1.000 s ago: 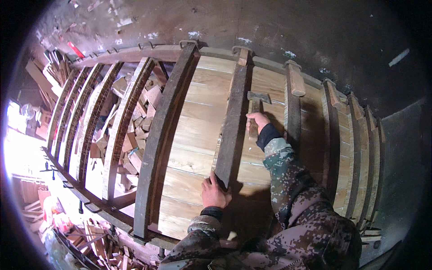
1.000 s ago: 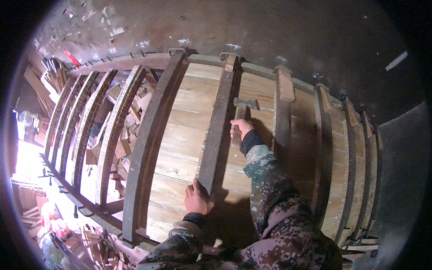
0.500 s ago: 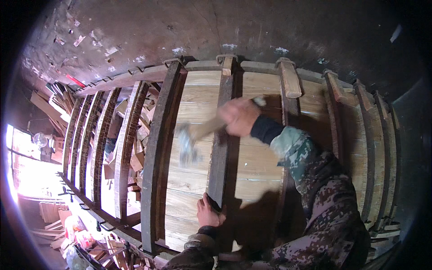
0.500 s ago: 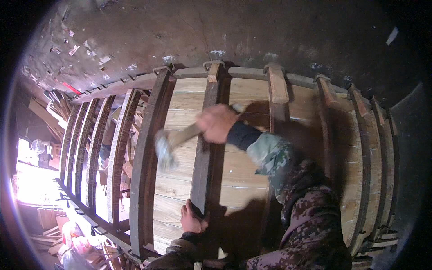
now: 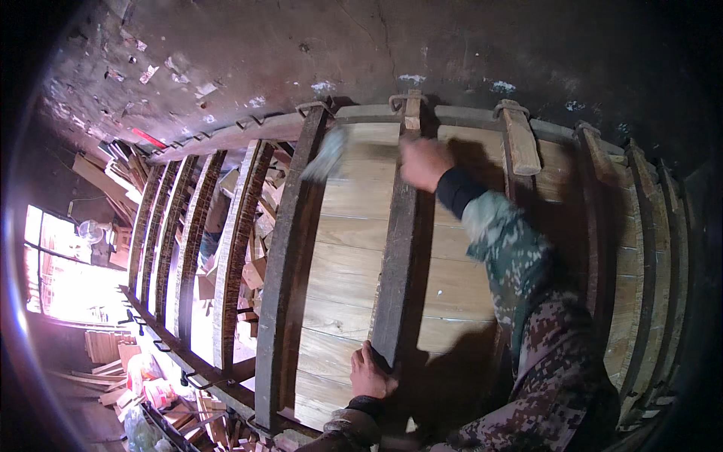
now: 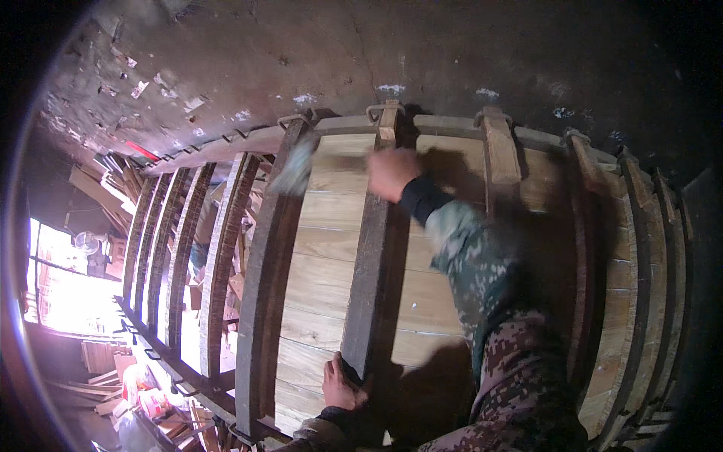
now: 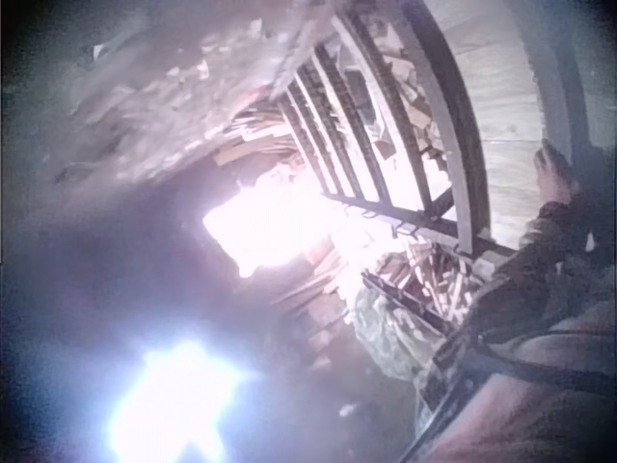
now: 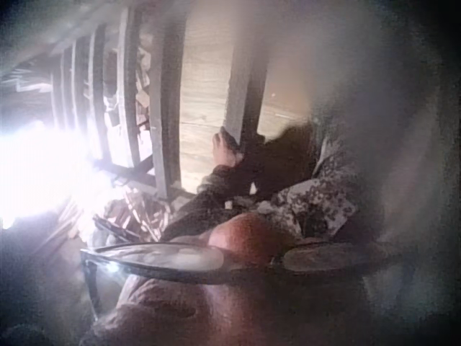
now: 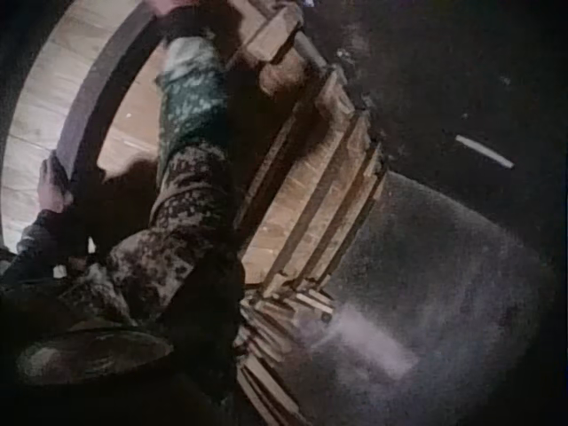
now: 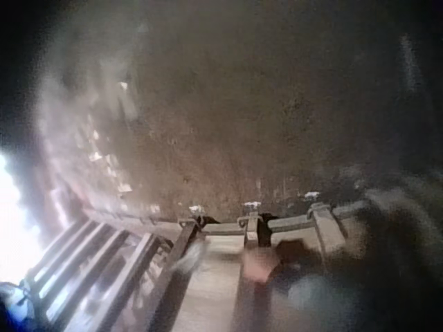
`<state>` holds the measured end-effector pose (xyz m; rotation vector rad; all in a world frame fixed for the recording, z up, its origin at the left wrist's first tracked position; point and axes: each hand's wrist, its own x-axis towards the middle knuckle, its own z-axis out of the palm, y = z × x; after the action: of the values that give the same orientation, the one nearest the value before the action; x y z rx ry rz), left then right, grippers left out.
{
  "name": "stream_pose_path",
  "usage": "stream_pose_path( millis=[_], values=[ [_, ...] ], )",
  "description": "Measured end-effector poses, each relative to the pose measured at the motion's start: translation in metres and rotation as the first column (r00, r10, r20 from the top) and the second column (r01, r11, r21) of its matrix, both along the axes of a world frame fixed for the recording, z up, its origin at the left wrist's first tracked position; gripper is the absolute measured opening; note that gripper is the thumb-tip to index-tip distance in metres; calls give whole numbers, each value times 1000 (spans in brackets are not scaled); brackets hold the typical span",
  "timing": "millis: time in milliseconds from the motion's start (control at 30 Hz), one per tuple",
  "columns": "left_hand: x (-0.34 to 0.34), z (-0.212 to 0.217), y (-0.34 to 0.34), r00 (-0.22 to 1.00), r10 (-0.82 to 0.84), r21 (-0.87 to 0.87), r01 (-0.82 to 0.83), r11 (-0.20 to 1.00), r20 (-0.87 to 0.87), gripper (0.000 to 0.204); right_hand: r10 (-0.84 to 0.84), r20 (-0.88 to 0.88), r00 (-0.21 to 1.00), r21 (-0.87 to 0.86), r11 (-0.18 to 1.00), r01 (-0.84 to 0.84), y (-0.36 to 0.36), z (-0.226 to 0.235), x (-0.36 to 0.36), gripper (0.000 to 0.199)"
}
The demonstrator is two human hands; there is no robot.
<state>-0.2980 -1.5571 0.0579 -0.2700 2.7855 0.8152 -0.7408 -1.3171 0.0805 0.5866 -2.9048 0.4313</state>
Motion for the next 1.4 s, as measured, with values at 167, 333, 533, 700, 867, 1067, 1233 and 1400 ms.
stream_pose_path(
  millis=[167, 333, 533, 700, 867, 1067, 1233, 1400],
  values=[
    [0, 0, 3, 1000, 21, 19, -21, 1000, -2, 94, 618, -664, 422, 110, 638, -762, -121, 79, 114, 8],
    [3, -2, 0, 1000, 9, 27, -9, 1000, 11, 98, 622, -62, 781, 161, 778, -607, 17, 82, 53, 20],
    [1, 3, -2, 1000, 6, 53, -7, 999, 9, 97, -393, 168, 904, -27, 915, 402, 70, -35, 37, 30],
    [4, 8, -3, 997, 33, 97, -40, 994, 73, 99, 468, 713, 522, -684, 303, 663, -16, 35, 216, 13],
    [5, 3, -24, 991, 66, 320, -99, 942, 112, 117, 320, 681, 659, -729, 211, 651, -19, 40, 352, 17],
    [131, 30, -232, 824, 458, 566, -214, 797, -334, 39, 161, 672, 723, -732, 296, 614, 149, 144, 303, 30],
    [394, 65, -358, 362, 832, 484, -686, 544, -421, 46, -431, 364, 826, -909, 31, 416, 182, 277, 223, 34],
    [533, 17, -270, 123, 987, 443, -883, 155, -100, 51, -41, 682, 730, -369, 843, 392, 11, 55, 399, 23]
  ],
)
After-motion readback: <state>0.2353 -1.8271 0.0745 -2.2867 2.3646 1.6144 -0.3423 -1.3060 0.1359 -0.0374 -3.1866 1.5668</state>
